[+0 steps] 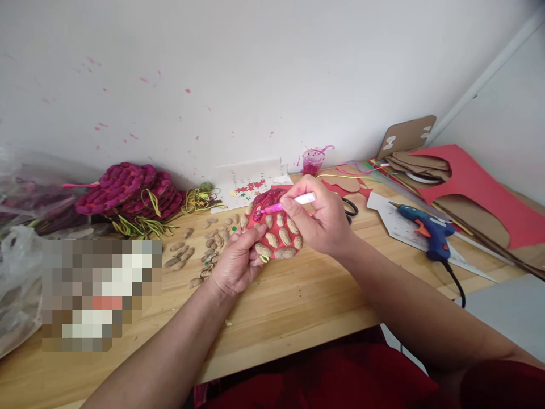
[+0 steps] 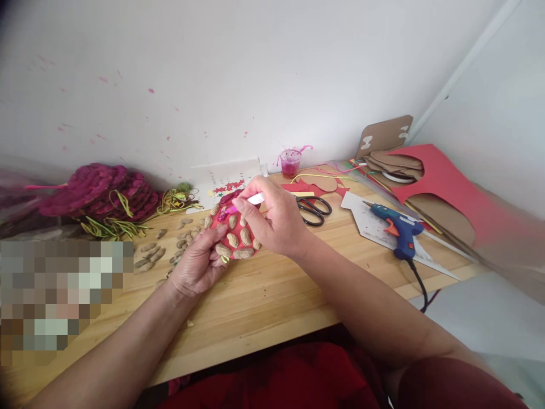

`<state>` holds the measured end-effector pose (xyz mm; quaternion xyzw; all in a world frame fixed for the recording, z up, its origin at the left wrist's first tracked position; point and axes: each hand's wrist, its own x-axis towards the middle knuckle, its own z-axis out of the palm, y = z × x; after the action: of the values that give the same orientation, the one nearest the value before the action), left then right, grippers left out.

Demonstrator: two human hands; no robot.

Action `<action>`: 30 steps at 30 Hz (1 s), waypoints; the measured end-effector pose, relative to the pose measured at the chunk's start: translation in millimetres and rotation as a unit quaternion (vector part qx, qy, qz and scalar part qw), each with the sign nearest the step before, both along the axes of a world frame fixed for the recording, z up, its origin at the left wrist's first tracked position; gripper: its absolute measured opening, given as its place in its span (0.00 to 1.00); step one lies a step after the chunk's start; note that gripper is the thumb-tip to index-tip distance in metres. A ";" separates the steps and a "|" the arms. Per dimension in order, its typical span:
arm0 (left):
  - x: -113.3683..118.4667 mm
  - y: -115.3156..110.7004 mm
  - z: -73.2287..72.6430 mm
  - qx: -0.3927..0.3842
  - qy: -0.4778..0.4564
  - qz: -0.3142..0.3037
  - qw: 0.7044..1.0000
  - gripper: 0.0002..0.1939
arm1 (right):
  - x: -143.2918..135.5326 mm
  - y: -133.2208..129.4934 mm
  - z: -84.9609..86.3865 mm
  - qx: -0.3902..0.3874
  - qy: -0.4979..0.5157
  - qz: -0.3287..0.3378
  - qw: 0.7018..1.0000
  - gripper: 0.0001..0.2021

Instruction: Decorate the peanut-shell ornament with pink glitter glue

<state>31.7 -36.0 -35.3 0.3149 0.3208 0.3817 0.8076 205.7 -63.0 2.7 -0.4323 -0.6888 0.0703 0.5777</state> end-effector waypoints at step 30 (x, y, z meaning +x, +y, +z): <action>-1.1 0.4 -1.7 -0.004 -0.009 -0.013 1.000 0.28 | 7.2 3.3 1.3 -0.003 0.009 0.004 1.000 0.06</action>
<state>30.6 -35.7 -37.0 0.3121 0.3109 0.3724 0.8169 212.9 -59.6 4.0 -0.4307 -0.6847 0.0783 0.5828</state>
